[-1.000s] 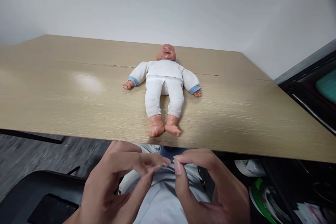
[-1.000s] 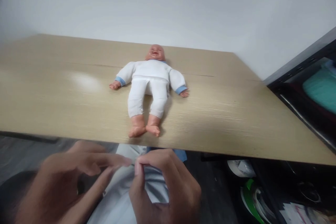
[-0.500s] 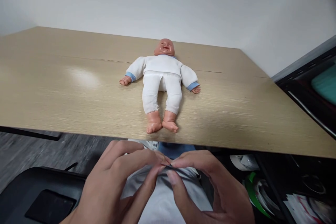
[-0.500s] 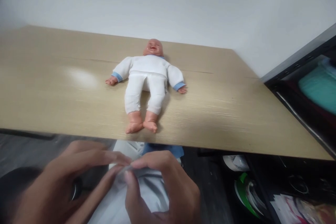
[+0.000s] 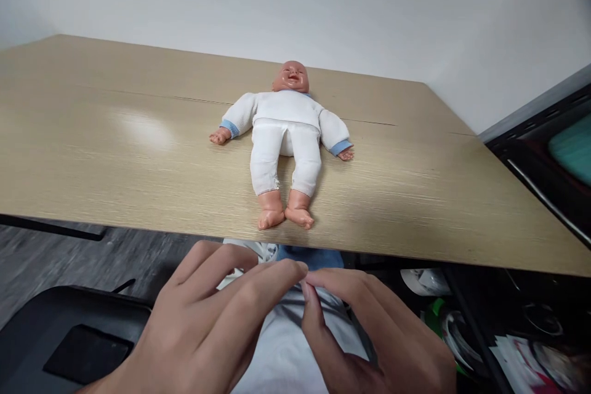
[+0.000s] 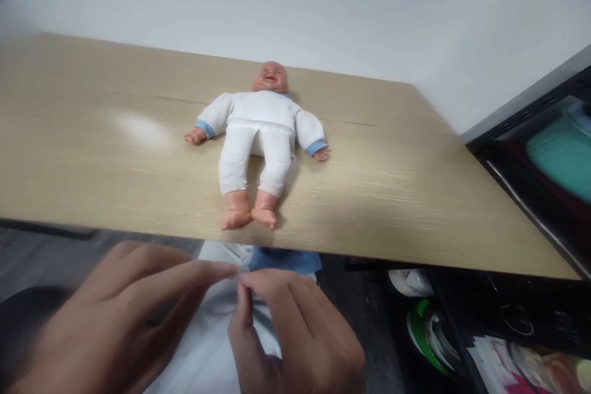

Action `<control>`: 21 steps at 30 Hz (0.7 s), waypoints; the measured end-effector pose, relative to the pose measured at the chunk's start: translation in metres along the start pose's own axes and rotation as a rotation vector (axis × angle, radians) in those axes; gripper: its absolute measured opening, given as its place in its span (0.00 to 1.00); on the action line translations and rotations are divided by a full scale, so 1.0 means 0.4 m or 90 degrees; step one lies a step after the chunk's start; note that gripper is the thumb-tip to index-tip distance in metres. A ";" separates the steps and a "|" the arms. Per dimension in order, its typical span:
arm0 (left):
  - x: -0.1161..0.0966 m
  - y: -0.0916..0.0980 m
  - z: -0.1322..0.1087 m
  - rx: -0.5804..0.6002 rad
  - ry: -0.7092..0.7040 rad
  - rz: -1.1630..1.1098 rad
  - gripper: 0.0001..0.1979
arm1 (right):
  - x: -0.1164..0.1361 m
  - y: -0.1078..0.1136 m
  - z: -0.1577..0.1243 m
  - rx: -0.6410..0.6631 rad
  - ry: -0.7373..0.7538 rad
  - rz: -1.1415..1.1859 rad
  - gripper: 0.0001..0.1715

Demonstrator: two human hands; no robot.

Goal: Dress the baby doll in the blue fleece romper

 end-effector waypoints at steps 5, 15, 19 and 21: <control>-0.028 -0.019 0.013 0.013 -0.085 0.031 0.18 | -0.016 -0.023 -0.006 0.016 -0.029 -0.014 0.10; -0.058 -0.043 0.044 0.023 -0.137 0.116 0.17 | -0.039 -0.038 -0.010 0.003 -0.070 -0.076 0.06; -0.055 -0.046 0.045 0.035 -0.134 0.125 0.17 | -0.033 -0.042 -0.008 0.010 -0.062 -0.081 0.06; -0.052 -0.048 0.043 0.035 -0.131 0.126 0.16 | -0.031 -0.042 -0.008 0.007 -0.062 -0.085 0.06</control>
Point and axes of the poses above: each hand's wrist, its own z-axis towards the middle knuckle, its own y-axis out of the back of the hand, x = y × z, the point moved 10 cm from there along z, towards the middle knuckle, and after that the axes turned 3 degrees about x, right-handed, at the moved point
